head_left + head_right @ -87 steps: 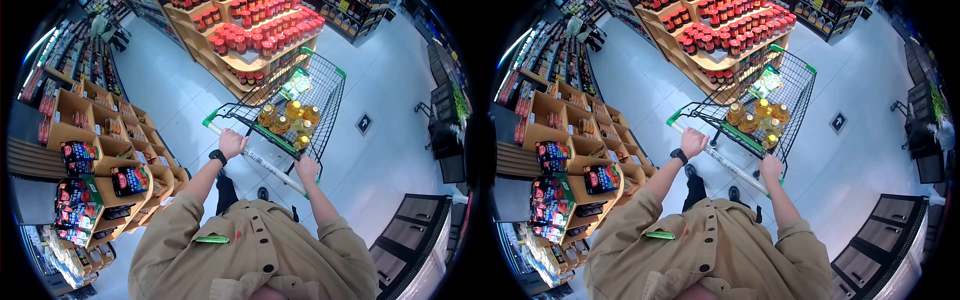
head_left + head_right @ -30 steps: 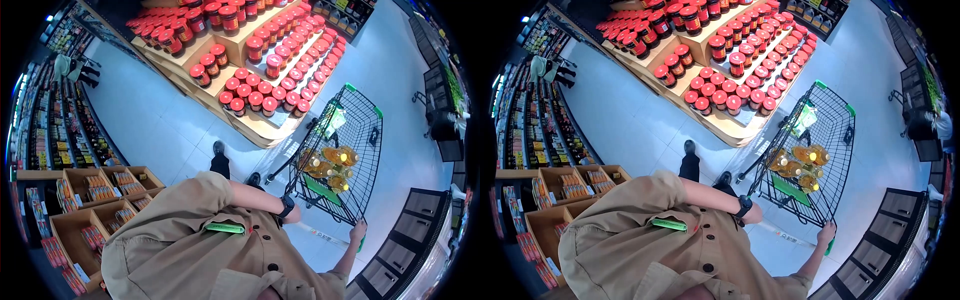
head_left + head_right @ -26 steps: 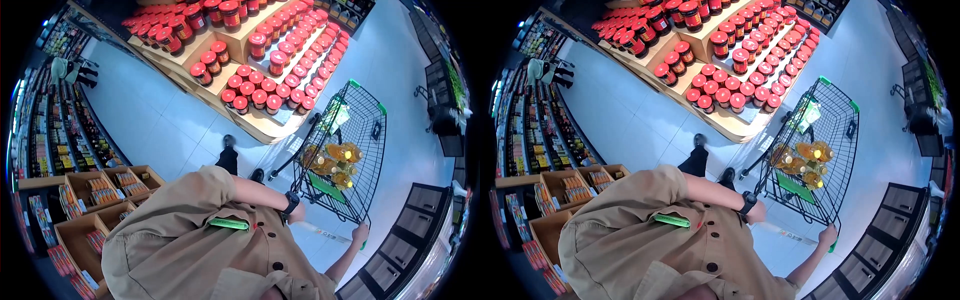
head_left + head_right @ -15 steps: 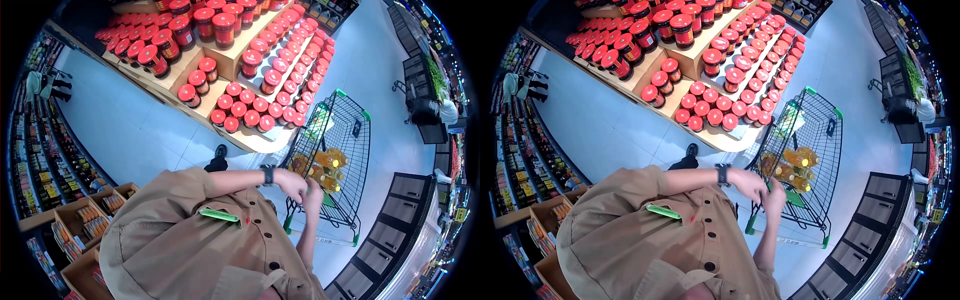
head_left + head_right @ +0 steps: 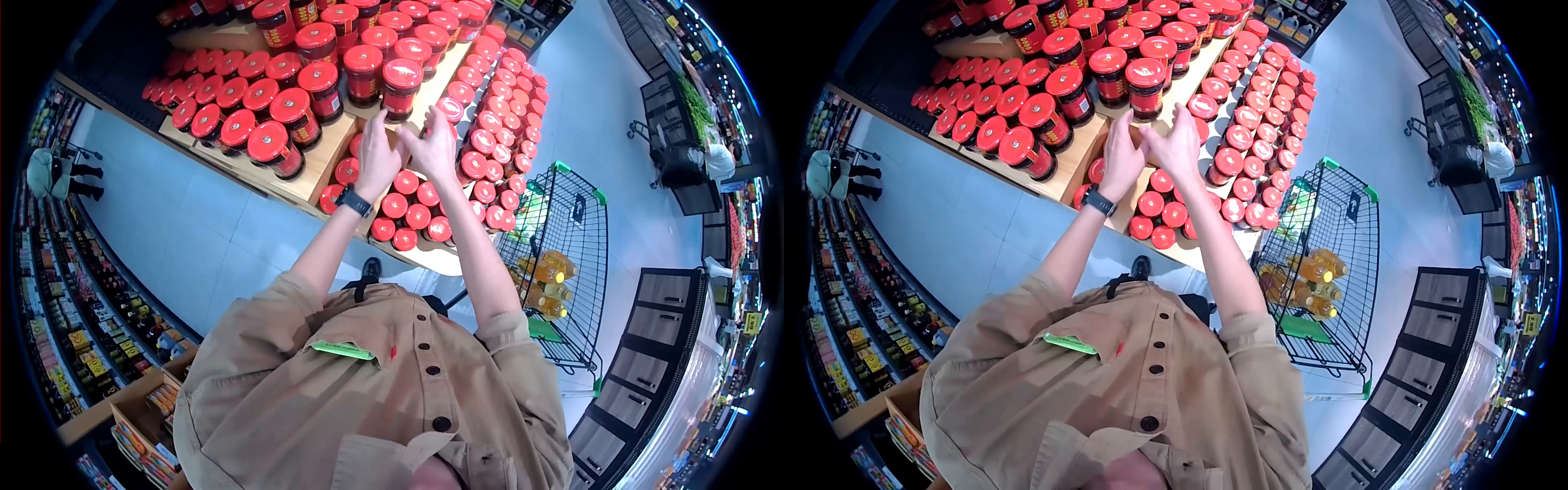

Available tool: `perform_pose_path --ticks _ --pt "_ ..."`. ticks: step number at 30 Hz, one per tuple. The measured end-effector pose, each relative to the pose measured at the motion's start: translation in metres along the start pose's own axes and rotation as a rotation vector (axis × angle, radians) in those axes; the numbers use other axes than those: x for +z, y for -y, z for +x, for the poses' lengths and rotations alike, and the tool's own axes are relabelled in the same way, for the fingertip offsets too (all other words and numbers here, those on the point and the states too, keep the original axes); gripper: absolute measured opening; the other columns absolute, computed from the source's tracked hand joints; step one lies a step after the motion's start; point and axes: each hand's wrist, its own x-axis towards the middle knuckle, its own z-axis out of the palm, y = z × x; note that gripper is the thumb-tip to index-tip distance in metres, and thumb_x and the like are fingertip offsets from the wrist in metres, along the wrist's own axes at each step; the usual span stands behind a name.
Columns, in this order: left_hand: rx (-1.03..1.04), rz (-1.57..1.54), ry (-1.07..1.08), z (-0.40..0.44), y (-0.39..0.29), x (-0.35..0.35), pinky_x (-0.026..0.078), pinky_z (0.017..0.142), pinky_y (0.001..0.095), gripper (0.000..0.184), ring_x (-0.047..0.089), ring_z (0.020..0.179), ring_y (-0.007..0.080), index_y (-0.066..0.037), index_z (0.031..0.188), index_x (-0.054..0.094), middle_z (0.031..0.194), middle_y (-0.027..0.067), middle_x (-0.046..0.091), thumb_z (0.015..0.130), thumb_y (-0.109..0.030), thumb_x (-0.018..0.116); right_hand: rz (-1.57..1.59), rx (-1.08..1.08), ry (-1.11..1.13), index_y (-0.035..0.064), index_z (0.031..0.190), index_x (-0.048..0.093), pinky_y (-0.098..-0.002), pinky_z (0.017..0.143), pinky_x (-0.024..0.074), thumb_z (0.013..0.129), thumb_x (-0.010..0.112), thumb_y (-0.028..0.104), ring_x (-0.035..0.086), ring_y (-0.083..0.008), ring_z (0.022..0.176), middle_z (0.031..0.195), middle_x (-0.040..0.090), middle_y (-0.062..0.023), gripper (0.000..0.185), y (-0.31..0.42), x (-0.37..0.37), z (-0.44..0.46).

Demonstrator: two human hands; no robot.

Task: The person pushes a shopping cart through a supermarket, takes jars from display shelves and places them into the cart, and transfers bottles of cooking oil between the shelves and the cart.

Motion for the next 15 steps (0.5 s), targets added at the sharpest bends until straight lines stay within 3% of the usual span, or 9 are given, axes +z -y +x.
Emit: perform_pose_path --ticks 2,5,9,11,13,15 --pt "0.048 -0.019 -0.066 0.019 0.008 0.007 0.044 0.097 0.0486 0.058 0.052 0.117 0.0444 0.002 0.136 0.041 0.127 0.0274 0.053 0.086 -0.014 0.066 0.048 0.003 -0.017 -0.0072 0.134 0.047 -0.0421 0.1 0.0475 0.071 0.084 0.034 0.061 -0.0361 0.116 0.122 0.062 -0.0257 0.084 0.009 0.013 0.021" --pt "0.003 -0.111 -0.064 0.038 0.006 0.009 0.045 0.094 0.0499 0.056 0.052 0.112 0.0457 0.001 0.133 0.042 0.12 0.0272 0.054 0.083 -0.01 0.065 0.112 0.006 0.085 -0.0069 0.126 0.054 -0.0407 0.092 0.0512 0.071 0.083 0.035 0.066 -0.0346 0.107 0.114 0.067 -0.0238 0.075 0.01 0.02 0.045" --pt "-0.004 -0.057 -0.112 0.05 0.017 0.028 0.047 0.094 0.0486 0.054 0.054 0.116 0.0451 0.004 0.132 0.043 0.125 0.0281 0.054 0.084 -0.012 0.064 0.092 -0.075 0.116 -0.0049 0.114 0.059 -0.042 0.081 0.0523 0.074 0.079 0.034 0.067 -0.0338 0.092 0.1 0.068 -0.0235 0.059 0.008 0.021 0.054" --pt "-0.092 -0.329 -0.115 0.06 0.048 0.058 0.047 0.094 0.0479 0.051 0.055 0.115 0.0447 0.004 0.13 0.045 0.124 0.0277 0.054 0.085 -0.012 0.064 0.092 -0.128 0.107 -0.0043 0.111 0.061 -0.0421 0.076 0.0517 0.077 0.076 0.033 0.066 -0.0335 0.083 0.091 0.066 -0.0216 0.052 -0.003 0.024 0.055" --pt "0.035 -0.106 -0.139 0.059 0.029 0.041 0.048 0.092 0.0465 0.046 0.057 0.112 0.0437 0.003 0.128 0.047 0.121 0.027 0.056 0.088 -0.012 0.062 0.058 -0.113 0.168 -0.0041 0.111 0.061 -0.0414 0.075 0.0518 0.079 0.075 0.033 0.065 -0.0334 0.08 0.089 0.066 -0.0205 0.051 0.007 0.011 0.049" --pt "0.058 -0.183 -0.099 0.053 0.009 0.024 0.049 0.091 0.0454 0.054 0.059 0.11 0.0425 0.001 0.126 0.048 0.117 0.0254 0.059 0.081 -0.018 0.073 0.024 -0.086 0.235 -0.0031 0.115 0.061 -0.0409 0.076 0.0508 0.082 0.072 0.031 0.063 -0.0324 0.081 0.09 0.065 -0.0202 0.049 0.026 -0.014 0.036"
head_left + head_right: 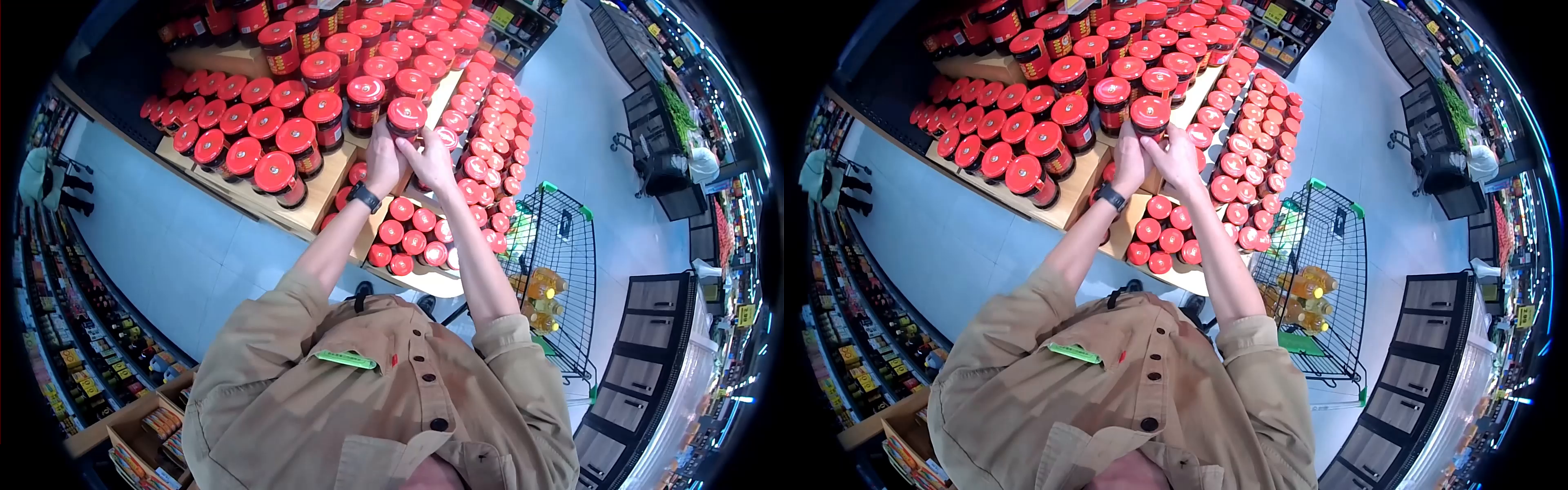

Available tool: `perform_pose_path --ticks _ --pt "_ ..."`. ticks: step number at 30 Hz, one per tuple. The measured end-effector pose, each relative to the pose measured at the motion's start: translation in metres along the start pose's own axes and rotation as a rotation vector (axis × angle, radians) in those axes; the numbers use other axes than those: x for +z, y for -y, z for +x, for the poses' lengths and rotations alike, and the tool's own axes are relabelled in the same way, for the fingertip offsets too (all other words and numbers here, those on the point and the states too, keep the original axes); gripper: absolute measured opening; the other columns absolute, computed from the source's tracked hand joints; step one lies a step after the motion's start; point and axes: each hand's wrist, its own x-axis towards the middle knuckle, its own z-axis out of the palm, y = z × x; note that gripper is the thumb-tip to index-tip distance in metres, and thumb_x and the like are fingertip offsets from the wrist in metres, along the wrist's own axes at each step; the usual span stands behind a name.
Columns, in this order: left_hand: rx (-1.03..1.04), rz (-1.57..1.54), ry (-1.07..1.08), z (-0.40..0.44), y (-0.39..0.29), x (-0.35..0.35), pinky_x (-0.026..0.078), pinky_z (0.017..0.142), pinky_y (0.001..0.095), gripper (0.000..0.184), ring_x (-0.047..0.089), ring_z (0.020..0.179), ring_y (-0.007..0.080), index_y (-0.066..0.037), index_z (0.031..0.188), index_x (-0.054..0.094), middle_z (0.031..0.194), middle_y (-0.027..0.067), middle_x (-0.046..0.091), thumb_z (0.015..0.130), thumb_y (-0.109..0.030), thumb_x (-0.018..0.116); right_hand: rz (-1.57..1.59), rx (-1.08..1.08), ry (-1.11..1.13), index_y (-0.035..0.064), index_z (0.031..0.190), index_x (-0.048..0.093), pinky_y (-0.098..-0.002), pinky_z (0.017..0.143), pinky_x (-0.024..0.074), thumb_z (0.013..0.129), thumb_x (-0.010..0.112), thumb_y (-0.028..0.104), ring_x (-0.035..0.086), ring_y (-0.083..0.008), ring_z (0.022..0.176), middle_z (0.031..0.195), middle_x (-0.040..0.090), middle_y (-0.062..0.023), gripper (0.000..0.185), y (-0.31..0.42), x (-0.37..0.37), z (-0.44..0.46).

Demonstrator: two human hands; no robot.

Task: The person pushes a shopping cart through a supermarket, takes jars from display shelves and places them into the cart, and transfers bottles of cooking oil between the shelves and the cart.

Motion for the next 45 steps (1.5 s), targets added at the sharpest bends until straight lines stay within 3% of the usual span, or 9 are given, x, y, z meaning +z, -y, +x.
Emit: perform_pose_path --ticks 5,9,11,13,17,27,35,40,45 --pt "-0.116 -0.416 0.36 -0.021 -0.062 -0.028 0.052 0.088 0.0363 0.058 0.064 0.105 0.0242 0.0 0.122 0.052 0.114 0.0156 0.064 0.075 -0.02 0.081 0.44 0.019 0.052 0.0014 0.137 0.051 -0.0372 0.102 0.0433 0.093 0.065 0.026 0.055 -0.0245 0.121 0.13 0.057 -0.0164 0.052 0.0 -0.038 -0.058" --pt "-0.442 -1.065 0.671 -0.057 -0.105 -0.027 0.051 0.093 0.0324 0.055 0.06 0.11 0.0149 -0.003 0.134 0.048 0.123 0.0061 0.059 0.088 -0.02 0.072 0.713 0.059 0.176 0.0016 0.141 0.047 -0.0311 0.106 0.0391 0.103 0.053 0.023 0.05 -0.0138 0.122 0.13 0.055 -0.0063 0.044 0.022 -0.093 -0.11" --pt "-0.594 -1.218 0.727 -0.071 -0.129 -0.021 0.054 0.092 0.0329 0.057 0.063 0.109 0.0167 -0.001 0.134 0.047 0.122 0.0081 0.061 0.09 -0.031 0.068 0.884 0.135 0.15 0.0032 0.141 0.046 -0.0272 0.096 0.0444 0.105 0.05 0.025 0.053 -0.0104 0.114 0.123 0.058 -0.0036 0.043 0.012 -0.105 -0.132" --pt "-0.747 -1.338 0.998 -0.08 -0.126 -0.01 0.058 0.085 0.0338 0.061 0.068 0.098 0.0204 -0.001 0.131 0.048 0.113 0.0114 0.065 0.091 -0.043 0.066 0.854 0.273 0.216 0.0033 0.135 0.049 -0.0177 0.065 0.0464 0.105 0.048 0.03 0.056 -0.0028 0.08 0.098 0.06 0.0027 0.04 -0.007 -0.129 -0.15" --pt "-0.803 -1.484 1.115 -0.099 -0.143 0.024 0.059 0.072 0.0351 0.076 0.071 0.08 0.0252 0.0 0.126 0.052 0.095 0.0151 0.068 0.09 -0.067 0.055 1.261 0.252 0.171 0.0 0.133 0.049 -0.0221 0.055 0.0547 0.1 0.059 0.027 0.061 -0.0066 0.062 0.092 0.065 -0.0028 0.044 -0.035 -0.145 -0.178" --pt "-0.976 -1.402 1.274 -0.126 -0.186 0.071 0.059 0.065 0.0367 0.086 0.07 0.074 0.0277 -0.002 0.127 0.052 0.089 0.0177 0.067 0.089 -0.078 0.04 1.356 0.217 -0.035 -0.004 0.128 0.049 -0.023 0.04 0.0507 0.088 0.074 0.032 0.061 -0.0092 0.049 0.084 0.067 -0.0076 0.059 -0.055 -0.183 -0.221" --pt "-0.817 -1.115 1.29 -0.134 -0.193 0.08 0.06 0.077 0.0391 0.082 0.071 0.087 0.0276 -0.003 0.134 0.048 0.101 0.017 0.069 0.091 -0.073 0.043 1.265 0.175 -0.103 -0.0022 0.122 0.054 -0.0186 0.036 0.0378 0.085 0.076 0.039 0.05 -0.0039 0.045 0.078 0.064 -0.0015 0.059 -0.06 -0.202 -0.224" --pt "-0.667 -1.078 1.175 -0.137 -0.207 0.077 0.051 0.09 0.0291 0.064 0.059 0.11 0.0136 -0.003 0.13 0.05 0.123 0.0054 0.058 0.088 -0.044 0.074 1.211 0.158 -0.172 0.0013 0.123 0.056 -0.0163 0.04 0.0276 0.083 0.077 0.043 0.046 0.0006 0.053 0.088 0.064 0.0022 0.061 -0.073 -0.196 -0.221" --pt "-0.59 -0.958 0.98 -0.144 -0.223 0.076 0.053 0.088 0.0297 0.062 0.061 0.103 0.0135 -0.001 0.129 0.048 0.116 0.006 0.06 0.081 -0.02 0.083 1.211 0.104 -0.222 -0.0003 0.129 0.053 -0.0267 0.079 0.0527 0.089 0.073 0.033 0.064 -0.0103 0.093 0.112 0.066 -0.0062 0.056 -0.065 -0.196 -0.213"
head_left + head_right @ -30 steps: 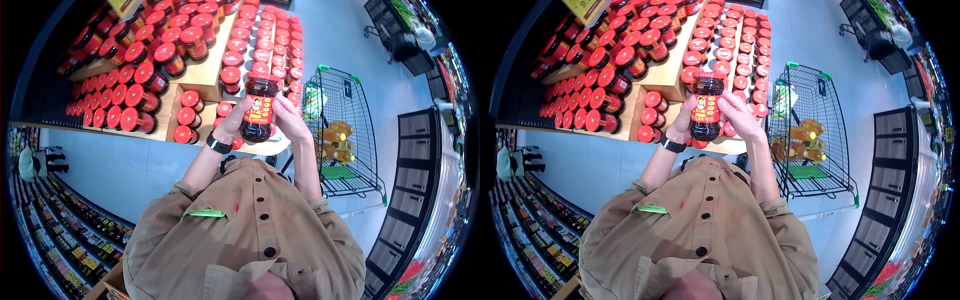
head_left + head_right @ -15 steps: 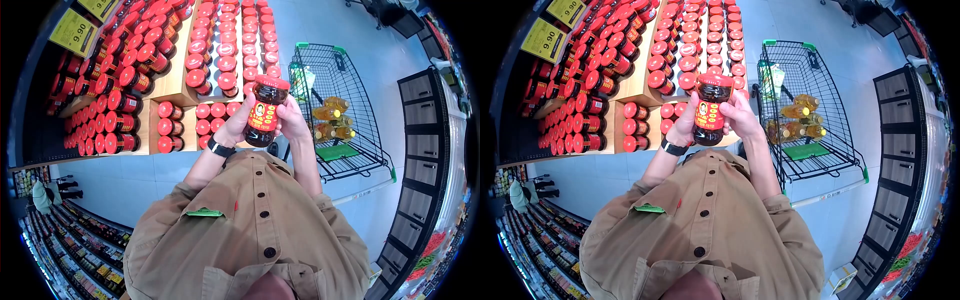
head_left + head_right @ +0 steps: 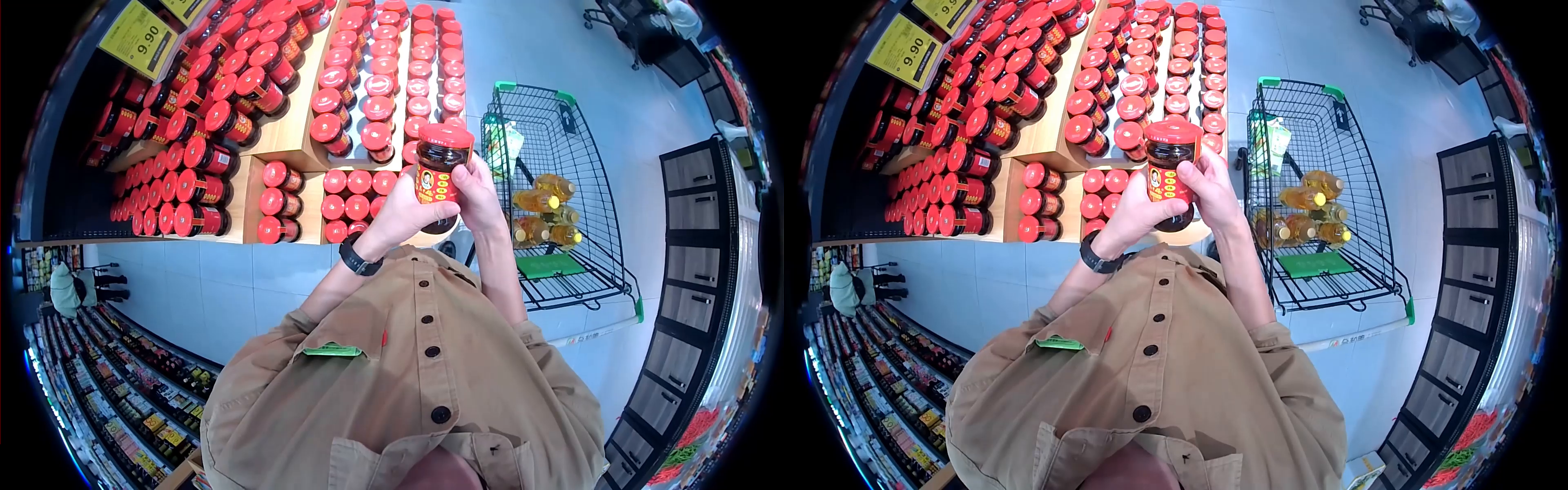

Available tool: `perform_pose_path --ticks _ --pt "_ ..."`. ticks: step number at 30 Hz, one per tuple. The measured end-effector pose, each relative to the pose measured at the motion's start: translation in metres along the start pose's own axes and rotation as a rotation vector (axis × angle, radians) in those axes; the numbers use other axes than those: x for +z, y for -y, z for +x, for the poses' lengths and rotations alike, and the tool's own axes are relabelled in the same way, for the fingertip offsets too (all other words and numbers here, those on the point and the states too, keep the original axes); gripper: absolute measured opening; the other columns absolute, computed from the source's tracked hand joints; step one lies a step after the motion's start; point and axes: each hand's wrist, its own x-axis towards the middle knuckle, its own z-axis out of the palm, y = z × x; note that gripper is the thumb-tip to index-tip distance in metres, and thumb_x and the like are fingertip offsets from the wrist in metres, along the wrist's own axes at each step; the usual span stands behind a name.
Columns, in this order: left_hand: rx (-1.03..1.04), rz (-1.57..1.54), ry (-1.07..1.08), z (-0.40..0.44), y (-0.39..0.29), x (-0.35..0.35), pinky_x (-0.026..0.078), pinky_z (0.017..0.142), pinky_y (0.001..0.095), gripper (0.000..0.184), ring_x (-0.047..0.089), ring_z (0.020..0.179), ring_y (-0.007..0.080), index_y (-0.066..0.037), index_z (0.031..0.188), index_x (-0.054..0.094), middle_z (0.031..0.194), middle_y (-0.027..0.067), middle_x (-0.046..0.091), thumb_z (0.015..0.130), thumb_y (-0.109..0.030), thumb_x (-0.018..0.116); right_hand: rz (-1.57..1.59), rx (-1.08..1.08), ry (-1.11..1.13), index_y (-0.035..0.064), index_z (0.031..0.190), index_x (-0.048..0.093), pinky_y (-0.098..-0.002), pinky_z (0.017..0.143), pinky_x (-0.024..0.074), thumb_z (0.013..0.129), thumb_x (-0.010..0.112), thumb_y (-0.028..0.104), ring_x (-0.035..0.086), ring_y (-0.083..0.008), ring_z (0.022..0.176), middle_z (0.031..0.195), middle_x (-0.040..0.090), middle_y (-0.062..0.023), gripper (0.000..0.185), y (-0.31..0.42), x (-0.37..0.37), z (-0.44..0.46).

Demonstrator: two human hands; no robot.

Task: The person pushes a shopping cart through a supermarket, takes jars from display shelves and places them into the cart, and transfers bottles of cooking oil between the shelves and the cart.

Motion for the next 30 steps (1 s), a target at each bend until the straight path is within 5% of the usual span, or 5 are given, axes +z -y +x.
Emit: perform_pose_path --ticks 1,9,19,27,30 --pt "0.007 0.028 -0.016 0.0 0.0 0.001 0.053 0.086 0.0295 0.062 0.062 0.101 0.0133 -0.001 0.128 0.048 0.114 0.006 0.061 0.081 -0.021 0.083 0.022 0.046 0.079 -0.0001 0.132 0.051 -0.035 0.099 0.0481 0.092 0.071 0.03 0.062 -0.0172 0.111 0.123 0.064 -0.0101 0.054 -0.003 -0.011 0.0" --pt "-0.034 0.221 -0.121 -0.007 -0.002 0.004 0.055 0.081 0.0297 0.051 0.064 0.093 0.0133 -0.001 0.126 0.049 0.11 0.007 0.062 0.084 -0.013 0.076 0.054 0.146 0.089 0.0 0.135 0.048 -0.034 0.095 0.0503 0.093 0.07 0.033 0.062 -0.0171 0.109 0.124 0.063 -0.0097 0.058 -0.005 -0.012 0.0" --pt "-0.304 -0.332 0.136 -0.022 0.012 -0.012 0.06 0.079 0.04 0.062 0.07 0.092 0.0283 -0.003 0.131 0.046 0.105 0.0144 0.066 0.085 -0.034 0.075 0.312 0.223 0.3 -0.0029 0.137 0.044 -0.0367 0.091 0.0551 0.084 0.077 0.042 0.067 -0.0261 0.108 0.123 0.064 -0.0213 0.077 -0.006 -0.012 -0.005" --pt "-0.326 -0.407 0.095 -0.025 0.011 -0.01 0.058 0.081 0.0414 0.062 0.069 0.094 0.0283 -0.002 0.126 0.051 0.105 0.0156 0.067 0.084 -0.039 0.076 0.188 0.207 0.247 -0.0032 0.134 0.047 -0.0313 0.078 0.0572 0.087 0.074 0.037 0.068 -0.0182 0.09 0.117 0.066 -0.0157 0.067 -0.006 -0.015 -0.01" --pt "-0.239 -0.139 0.031 -0.022 0.012 -0.012 0.057 0.082 0.0372 0.058 0.068 0.093 0.0249 -0.001 0.124 0.052 0.104 0.0134 0.067 0.085 -0.036 0.075 0.029 0.198 0.136 -0.0017 0.134 0.048 -0.0301 0.081 0.0553 0.087 0.074 0.03 0.066 -0.0157 0.092 0.115 0.066 -0.0116 0.062 -0.006 -0.018 -0.013"
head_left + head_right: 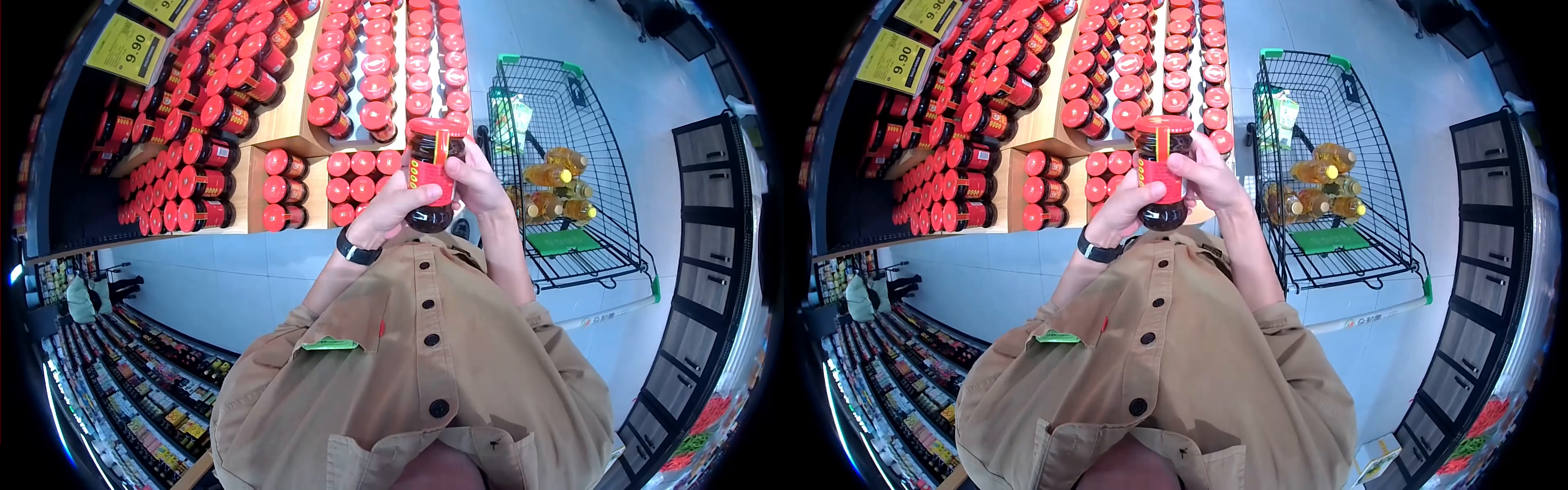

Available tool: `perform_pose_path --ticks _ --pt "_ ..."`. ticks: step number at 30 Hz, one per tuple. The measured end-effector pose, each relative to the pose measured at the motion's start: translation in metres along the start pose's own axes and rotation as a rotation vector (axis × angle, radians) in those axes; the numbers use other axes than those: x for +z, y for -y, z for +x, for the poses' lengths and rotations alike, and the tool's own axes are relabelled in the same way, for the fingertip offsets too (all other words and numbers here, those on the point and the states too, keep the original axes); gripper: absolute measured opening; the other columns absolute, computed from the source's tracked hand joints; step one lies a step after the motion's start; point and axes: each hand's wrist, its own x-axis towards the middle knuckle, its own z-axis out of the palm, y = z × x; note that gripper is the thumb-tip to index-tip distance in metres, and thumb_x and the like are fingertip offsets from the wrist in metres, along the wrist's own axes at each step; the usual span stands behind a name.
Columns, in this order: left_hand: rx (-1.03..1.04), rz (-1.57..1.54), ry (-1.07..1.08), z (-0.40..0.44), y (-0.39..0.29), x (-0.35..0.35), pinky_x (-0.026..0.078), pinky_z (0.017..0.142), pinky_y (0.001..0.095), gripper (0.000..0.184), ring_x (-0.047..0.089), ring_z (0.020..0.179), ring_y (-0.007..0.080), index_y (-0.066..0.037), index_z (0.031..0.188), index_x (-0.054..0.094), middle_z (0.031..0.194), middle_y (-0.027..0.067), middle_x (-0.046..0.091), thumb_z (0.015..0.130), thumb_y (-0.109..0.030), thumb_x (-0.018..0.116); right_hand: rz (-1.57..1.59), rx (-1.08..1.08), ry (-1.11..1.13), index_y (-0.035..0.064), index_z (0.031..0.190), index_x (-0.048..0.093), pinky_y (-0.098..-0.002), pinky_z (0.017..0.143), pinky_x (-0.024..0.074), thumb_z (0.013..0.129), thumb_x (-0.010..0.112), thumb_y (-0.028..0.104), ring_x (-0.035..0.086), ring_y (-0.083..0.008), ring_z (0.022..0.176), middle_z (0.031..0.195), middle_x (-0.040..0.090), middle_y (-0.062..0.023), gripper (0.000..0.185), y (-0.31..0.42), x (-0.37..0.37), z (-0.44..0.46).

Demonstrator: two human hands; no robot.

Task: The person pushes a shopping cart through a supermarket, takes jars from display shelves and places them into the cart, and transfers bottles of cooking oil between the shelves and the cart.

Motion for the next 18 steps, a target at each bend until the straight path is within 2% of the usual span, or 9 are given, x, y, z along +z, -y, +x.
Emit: perform_pose_path --ticks 1,4,5,7,8,10,12,16,18 --pt "0.005 0.098 -0.017 0.001 -0.002 -0.001 0.055 0.081 0.0336 0.052 0.067 0.093 0.0207 0.0 0.123 0.054 0.102 0.0112 0.067 0.086 -0.03 0.074 -0.034 -0.082 -0.061 -0.0004 0.134 0.048 -0.031 0.087 0.0526 0.087 0.074 0.021 0.064 -0.0144 0.098 0.115 0.064 -0.0087 0.058 -0.002 0.009 0.003" --pt "0.135 0.393 -0.183 0.006 0.001 0.006 0.051 0.074 0.0251 0.035 0.062 0.088 0.0092 -0.001 0.115 0.061 0.101 0.0025 0.065 0.085 -0.013 0.073 -0.397 -0.155 -0.112 -0.0005 0.133 0.048 -0.0354 0.1 0.0468 0.084 0.076 0.014 0.059 -0.0185 0.114 0.128 0.059 -0.0092 0.058 0.003 0.021 0.007" --pt "0.154 0.479 -0.212 0.009 0.007 0.0 0.051 0.072 0.0251 0.032 0.061 0.085 0.0087 -0.001 0.113 0.062 0.099 0.0019 0.065 0.084 -0.011 0.072 -0.472 -0.225 -0.183 -0.0012 0.132 0.049 -0.0342 0.097 0.0488 0.081 0.079 0.016 0.06 -0.0162 0.111 0.124 0.062 -0.0093 0.062 -0.007 0.024 0.011" --pt "0.188 0.586 -0.289 0.008 0.019 -0.004 0.051 0.071 0.0259 0.026 0.06 0.08 0.0086 0.0 0.106 0.064 0.093 0.0012 0.065 0.083 -0.009 0.071 -0.89 -0.156 -0.309 -0.0028 0.129 0.048 -0.036 0.09 0.0526 0.072 0.085 0.024 0.068 -0.0259 0.104 0.114 0.066 -0.0185 0.073 0.008 0.041 0.002" --pt "0.211 0.612 -0.305 0.007 0.02 -0.01 0.051 0.07 0.0266 0.024 0.06 0.079 0.0089 0.0 0.103 0.064 0.092 0.0015 0.065 0.082 -0.008 0.072 -0.861 -0.106 -0.338 -0.003 0.129 0.048 -0.0381 0.091 0.0525 0.069 0.086 0.031 0.067 -0.0321 0.105 0.114 0.066 -0.0211 0.079 0.01 0.048 -0.001" --pt "0.258 0.664 -0.309 0.002 0.024 -0.022 0.051 0.069 0.0279 0.019 0.059 0.078 0.0092 0.001 0.095 0.066 0.09 0.0021 0.065 0.08 -0.007 0.073 -0.892 -0.21 -0.344 -0.0039 0.13 0.048 -0.0391 0.092 0.052 0.067 0.087 0.034 0.067 -0.0331 0.105 0.114 0.066 -0.0216 0.084 0.003 0.045 -0.005" --pt "0.112 0.543 -0.21 -0.004 0.029 -0.045 0.051 0.074 0.0291 0.028 0.06 0.083 0.0114 0.001 0.102 0.064 0.095 0.0027 0.065 0.076 -0.005 0.075 -0.821 -0.198 -0.281 -0.004 0.13 0.048 -0.0378 0.093 0.0514 0.066 0.088 0.032 0.066 -0.0295 0.106 0.114 0.066 -0.019 0.083 0.007 0.037 -0.009" --pt "-0.1 0.173 0.033 -0.007 0.03 -0.037 0.051 0.08 0.0311 0.048 0.063 0.091 0.0143 0.0 0.113 0.061 0.105 0.0041 0.065 0.074 -0.015 0.082 -0.445 -0.204 -0.128 -0.0035 0.13 0.05 -0.0345 0.095 0.0496 0.066 0.09 0.026 0.063 -0.0203 0.107 0.114 0.064 -0.0121 0.081 0.004 0.017 -0.016" --pt "-0.13 0.139 0.073 -0.001 0.032 -0.027 0.052 0.082 0.0319 0.054 0.063 0.093 0.015 0.0 0.117 0.06 0.107 0.0043 0.065 0.073 -0.02 0.084 -0.36 -0.263 -0.17 -0.0021 0.126 0.051 -0.0325 0.094 0.0489 0.067 0.09 0.024 0.061 -0.0161 0.104 0.111 0.063 -0.0091 0.075 0.006 0.013 -0.023"
